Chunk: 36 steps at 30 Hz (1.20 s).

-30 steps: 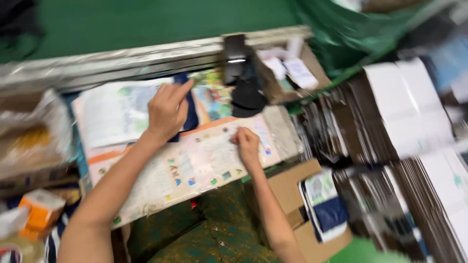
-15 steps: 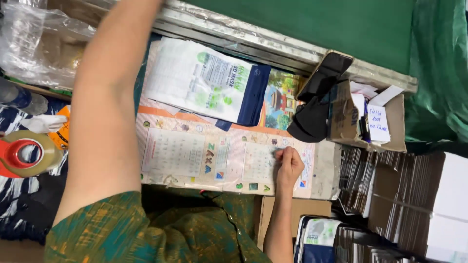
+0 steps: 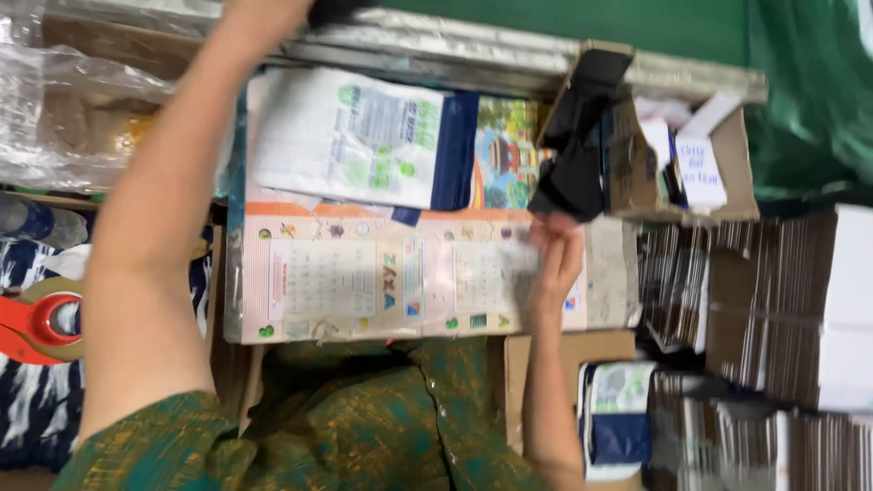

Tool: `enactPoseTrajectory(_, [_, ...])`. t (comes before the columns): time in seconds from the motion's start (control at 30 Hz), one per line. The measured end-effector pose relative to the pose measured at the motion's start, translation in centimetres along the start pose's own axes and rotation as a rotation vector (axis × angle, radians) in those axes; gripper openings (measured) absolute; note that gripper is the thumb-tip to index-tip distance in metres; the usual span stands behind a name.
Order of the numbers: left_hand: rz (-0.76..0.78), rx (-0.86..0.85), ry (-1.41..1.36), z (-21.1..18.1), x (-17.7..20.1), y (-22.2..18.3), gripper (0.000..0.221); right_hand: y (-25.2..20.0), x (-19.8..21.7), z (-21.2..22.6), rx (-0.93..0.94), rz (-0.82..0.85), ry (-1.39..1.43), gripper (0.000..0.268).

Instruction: Packing black face masks into plastic pouches at a workstation.

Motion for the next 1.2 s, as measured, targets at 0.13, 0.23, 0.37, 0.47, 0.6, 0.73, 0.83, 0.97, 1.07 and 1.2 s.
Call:
enactPoseTrajectory(0.13, [0.175, -0.124, -0.352, -11.3, -4.0, -11.7, 0.03, 6.2, -1.5, 8.2, 0.288, 0.217, 0.16, 0.066])
enactPoseTrajectory(0.23, [0.326, -0.259, -0.743, -16.3, -8.9, -18.1, 0.035, 9.1, -3.5, 9.2, 0.196, 0.401, 0.349, 0.074])
enactPoseTrajectory(0.37, [0.306, -0.239, -0.832, -19.6, -11.8, -23.4, 0.048, 6.7, -7.0, 11.3, 0.077, 0.607, 0.303, 0.067])
enactPoseTrajectory(0.47, [0.351, -0.232, -0.891, -18.3, -12.1, -25.4, 0.068, 3.7, -3.6, 13.5, 0.002, 0.516, 0.302, 0.054])
enactPoseTrajectory(0.6, [0.411, -0.137, -1.006, -15.9, -12.7, -26.4, 0.092, -0.7, 5.0, 9.9, -0.005, 0.091, 0.721, 0.045])
enactPoseTrajectory(0.73, [0.478, 0.055, -0.954, -13.9, -17.7, -28.4, 0.102, -1.0, 9.3, 7.9, 0.135, -0.283, 0.576, 0.032])
enactPoseTrajectory(0.83, [0.653, 0.035, -1.08, -13.4, -22.6, -30.1, 0.105, -0.5, 8.0, 10.2, 0.17, -0.3, 0.361, 0.035])
enactPoseTrajectory(0.97, [0.688, -0.082, -1.269, -16.2, -22.5, -30.8, 0.095, -3.1, 2.4, 5.7, -0.023, -0.293, 0.654, 0.044])
enactPoseTrajectory(1.07, [0.467, -0.088, -1.034, -16.8, -19.8, -30.2, 0.06, -4.4, 2.0, 5.6, 0.013, -0.215, 0.487, 0.064])
enactPoseTrajectory(1.2, [0.329, -0.18, -0.785, -19.1, -14.1, -29.9, 0.034, -2.8, 5.6, 10.0, 0.207, -0.102, 0.208, 0.095])
Point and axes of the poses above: each hand's wrist, its own y-axis towards the middle knuckle, its own x-axis out of the back of the hand, z = x × y, the point moved 10 cm from there along y, towards the middle knuckle, and after that the axes turned 7 degrees about x, right-handed, at the moved point
